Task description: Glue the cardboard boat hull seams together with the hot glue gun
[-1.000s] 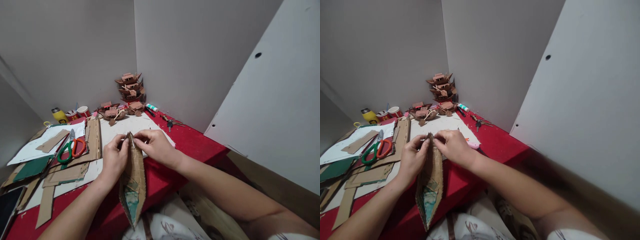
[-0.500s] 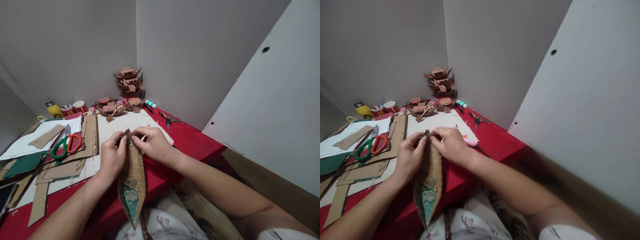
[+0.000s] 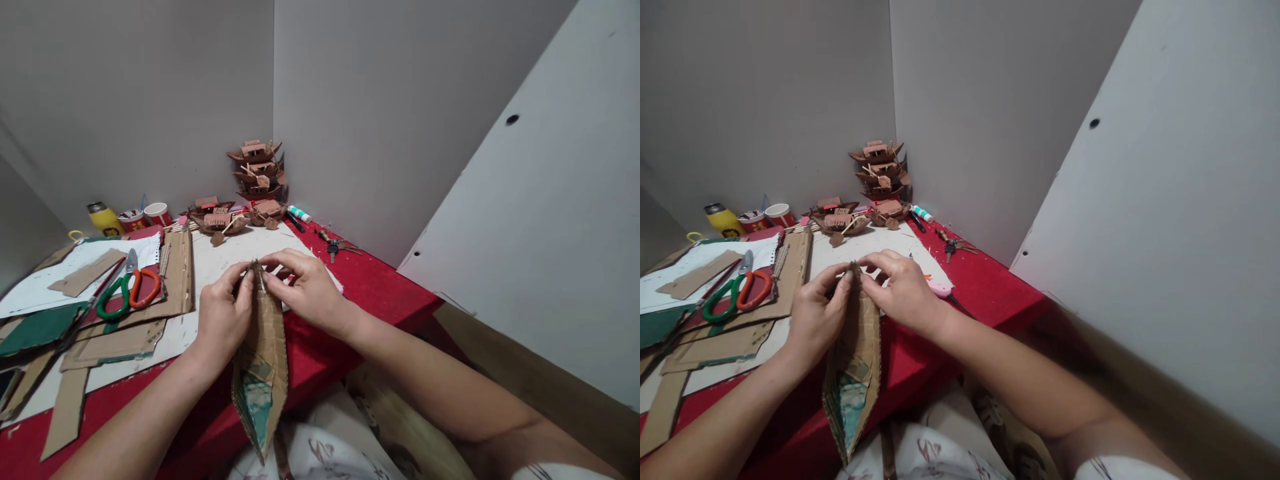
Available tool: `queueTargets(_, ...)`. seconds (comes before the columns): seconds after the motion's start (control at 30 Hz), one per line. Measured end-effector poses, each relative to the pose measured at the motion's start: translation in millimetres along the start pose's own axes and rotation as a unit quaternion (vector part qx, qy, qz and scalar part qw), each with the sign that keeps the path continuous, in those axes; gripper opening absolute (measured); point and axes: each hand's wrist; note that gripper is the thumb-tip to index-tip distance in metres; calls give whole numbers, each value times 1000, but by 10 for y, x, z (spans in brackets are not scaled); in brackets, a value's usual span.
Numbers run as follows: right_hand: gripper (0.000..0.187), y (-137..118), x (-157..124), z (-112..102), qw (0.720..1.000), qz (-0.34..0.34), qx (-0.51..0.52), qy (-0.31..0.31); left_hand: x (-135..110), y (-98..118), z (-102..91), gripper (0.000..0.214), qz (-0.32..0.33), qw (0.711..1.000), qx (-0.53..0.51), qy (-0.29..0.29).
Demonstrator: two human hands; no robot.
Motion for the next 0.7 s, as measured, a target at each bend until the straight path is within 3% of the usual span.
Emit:
queueTargets(0.37, 18, 8, -33, 29, 999, -32, -23, 6, -26, -54, -8, 23, 6, 1000, 2, -25)
queueTargets(0.7, 17, -50, 5, -3, 1000, 7, 1, -26, 17, -24, -35, 19, 3, 999, 2, -36)
Point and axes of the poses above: each hand's wrist, its own x-axis towards the middle knuckle, its own z-axis out of the palm, y = z × x, and after that the axes turned 3 degrees about -y, right-handed
